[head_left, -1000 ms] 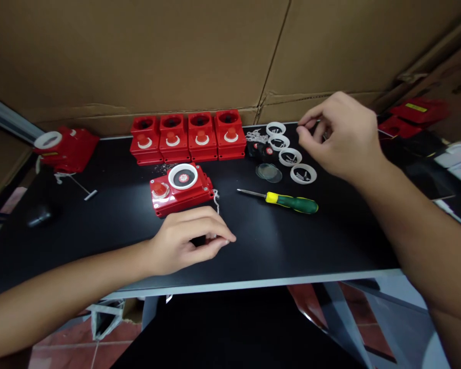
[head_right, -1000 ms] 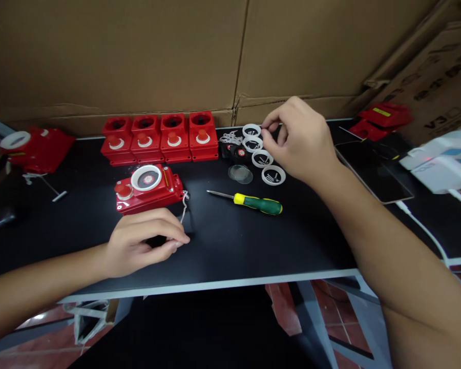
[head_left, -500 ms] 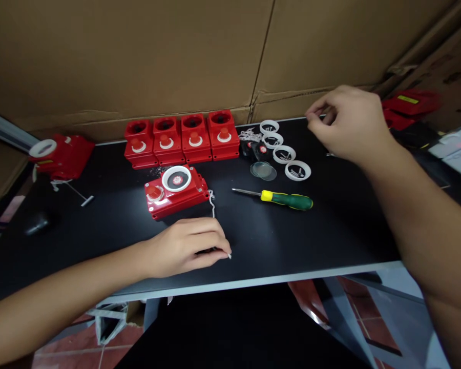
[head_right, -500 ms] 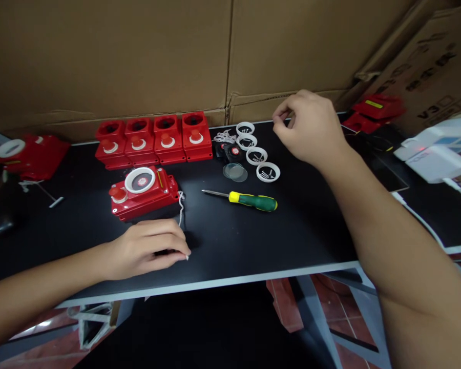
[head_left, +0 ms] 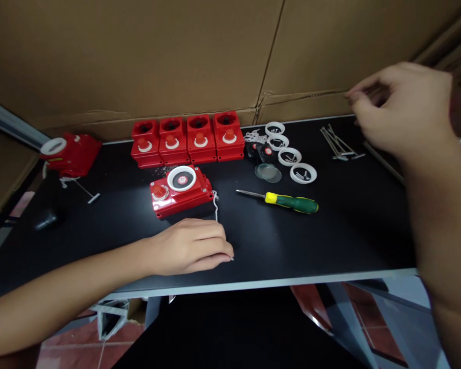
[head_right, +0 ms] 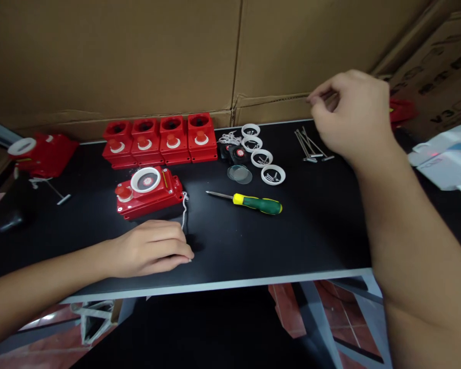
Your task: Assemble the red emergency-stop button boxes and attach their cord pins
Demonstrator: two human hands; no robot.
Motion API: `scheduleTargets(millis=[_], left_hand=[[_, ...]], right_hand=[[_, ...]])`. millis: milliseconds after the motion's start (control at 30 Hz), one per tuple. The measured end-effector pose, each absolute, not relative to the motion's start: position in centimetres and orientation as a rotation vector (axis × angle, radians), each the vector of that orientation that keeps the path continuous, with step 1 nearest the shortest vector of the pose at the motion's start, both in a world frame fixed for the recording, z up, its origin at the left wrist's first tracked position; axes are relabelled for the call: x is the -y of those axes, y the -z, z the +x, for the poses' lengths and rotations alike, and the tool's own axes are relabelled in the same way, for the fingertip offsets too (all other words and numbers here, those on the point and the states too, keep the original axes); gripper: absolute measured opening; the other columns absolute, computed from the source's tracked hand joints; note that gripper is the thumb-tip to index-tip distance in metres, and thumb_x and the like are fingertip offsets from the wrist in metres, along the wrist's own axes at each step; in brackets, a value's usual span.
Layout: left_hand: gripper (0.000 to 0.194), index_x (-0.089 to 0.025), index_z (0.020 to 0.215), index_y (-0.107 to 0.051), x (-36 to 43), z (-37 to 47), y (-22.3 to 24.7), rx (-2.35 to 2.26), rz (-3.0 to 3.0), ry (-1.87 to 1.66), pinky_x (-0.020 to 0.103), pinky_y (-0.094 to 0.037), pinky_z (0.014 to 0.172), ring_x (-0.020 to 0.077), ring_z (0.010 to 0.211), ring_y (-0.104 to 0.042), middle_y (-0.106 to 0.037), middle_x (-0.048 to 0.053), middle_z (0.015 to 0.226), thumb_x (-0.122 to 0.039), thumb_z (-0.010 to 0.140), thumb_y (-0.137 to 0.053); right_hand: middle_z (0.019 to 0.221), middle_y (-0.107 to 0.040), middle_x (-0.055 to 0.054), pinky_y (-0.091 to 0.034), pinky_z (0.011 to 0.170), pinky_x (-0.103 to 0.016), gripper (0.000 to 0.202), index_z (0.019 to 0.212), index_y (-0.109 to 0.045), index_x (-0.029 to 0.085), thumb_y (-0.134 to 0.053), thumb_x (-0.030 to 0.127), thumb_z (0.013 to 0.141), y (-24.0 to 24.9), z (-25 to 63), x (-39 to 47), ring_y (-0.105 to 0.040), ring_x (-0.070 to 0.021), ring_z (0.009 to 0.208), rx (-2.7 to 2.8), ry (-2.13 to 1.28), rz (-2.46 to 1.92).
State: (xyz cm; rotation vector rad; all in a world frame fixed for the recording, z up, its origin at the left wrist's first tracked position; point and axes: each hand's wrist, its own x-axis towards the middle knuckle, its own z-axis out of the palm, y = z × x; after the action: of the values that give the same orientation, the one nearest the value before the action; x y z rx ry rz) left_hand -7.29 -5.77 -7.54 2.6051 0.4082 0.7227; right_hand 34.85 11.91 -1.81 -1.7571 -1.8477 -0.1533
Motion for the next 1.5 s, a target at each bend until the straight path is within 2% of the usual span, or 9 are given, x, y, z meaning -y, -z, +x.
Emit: scheduleTargets(millis=[167, 400, 667, 967, 1133, 1333, 1500], left_hand=[[0.017, -0.02, 0.113, -0.072, 5.8, -7.4, 7.6, -0.424, 2.732, -0.69, 0.028, -0.056, 0.07, 0.0151, 0.072, -0.066, -0.07, 0.0, 0.085, -0.018, 0.122, -0.058], [0.007, -0.021, 0.115, -0.072, 5.8, -7.6, 7.5, -0.414, 2.838, -0.676, 0.028, -0.052, 0.066, 0.0151, 0.069, -0.062, -0.063, -0.003, 0.083, -0.017, 0.117, -0.067], [0.027, -0.02, 0.105, -0.074, 5.7, -7.3, 7.6, -0.449, 2.846, -0.767, 0.029, -0.052, 0.063, 0.0143, 0.065, -0.06, -0.065, -0.002, 0.077, -0.022, 0.124, -0.056], [0.024, -0.016, 0.117, -0.074, 5.7, -7.3, 7.4, -0.44, 2.85, -0.815, 0.029, -0.05, 0.06, 0.0128, 0.062, -0.06, -0.068, -0.004, 0.076, -0.022, 0.126, -0.053], [0.02, -0.017, 0.118, -0.073, 5.7, -7.3, 7.6, -0.479, 2.862, -0.811, 0.03, -0.051, 0.061, 0.0134, 0.063, -0.061, -0.069, -0.003, 0.079, -0.019, 0.125, -0.054], [0.018, -0.019, 0.119, -0.075, 5.8, -7.6, 7.8, -0.562, 2.835, -0.771, 0.027, -0.059, 0.072, 0.0145, 0.073, -0.069, -0.075, 0.001, 0.089, -0.021, 0.123, -0.057], [0.019, -0.018, 0.122, -0.075, 5.9, -7.7, 7.9, -0.584, 2.784, -0.794, 0.026, -0.063, 0.077, 0.0154, 0.076, -0.072, -0.076, 0.002, 0.092, -0.011, 0.118, -0.058]], right_hand=[[0.105, -0.079, -0.015, -0.046, 0.09, -0.032, 0.02, 0.102, -0.085, 0.014, -0.073, 0.024, 0.09, 3.6, 32.8, -11.4, -0.058, -0.0131, 0.086, 2.039, 0.132, -1.58], [0.102, -0.076, -0.01, -0.044, 0.081, -0.03, 0.02, 0.102, -0.082, 0.017, -0.068, 0.031, 0.099, 5.4, 29.8, -9.6, -0.051, -0.01, 0.075, 2.164, 0.104, -1.427], [0.101, -0.074, -0.01, -0.047, 0.08, -0.031, 0.024, 0.104, -0.079, 0.017, -0.062, 0.033, 0.105, 6.0, 28.7, -8.3, -0.057, -0.0125, 0.077, 2.235, 0.132, -1.315], [0.102, -0.074, -0.01, -0.048, 0.08, -0.033, 0.024, 0.106, -0.079, 0.017, -0.063, 0.034, 0.106, 5.5, 28.4, -7.8, -0.059, -0.0137, 0.079, 2.247, 0.081, -1.361], [0.106, -0.074, -0.01, -0.047, 0.083, -0.033, 0.023, 0.109, -0.079, 0.019, -0.062, 0.035, 0.107, 5.1, 28.1, -7.5, -0.061, -0.0154, 0.083, 2.271, 0.027, -1.449], [0.112, -0.075, -0.012, -0.047, 0.086, -0.034, 0.027, 0.109, -0.078, 0.02, -0.056, 0.035, 0.109, 4.7, 28.0, -7.2, -0.062, -0.0168, 0.086, 2.325, -0.019, -1.525], [0.11, -0.076, -0.01, -0.043, 0.083, -0.031, 0.027, 0.11, -0.078, 0.02, -0.057, 0.037, 0.108, 4.7, 28.0, -7.2, -0.059, -0.0147, 0.083, 2.298, 0.022, -1.515]])
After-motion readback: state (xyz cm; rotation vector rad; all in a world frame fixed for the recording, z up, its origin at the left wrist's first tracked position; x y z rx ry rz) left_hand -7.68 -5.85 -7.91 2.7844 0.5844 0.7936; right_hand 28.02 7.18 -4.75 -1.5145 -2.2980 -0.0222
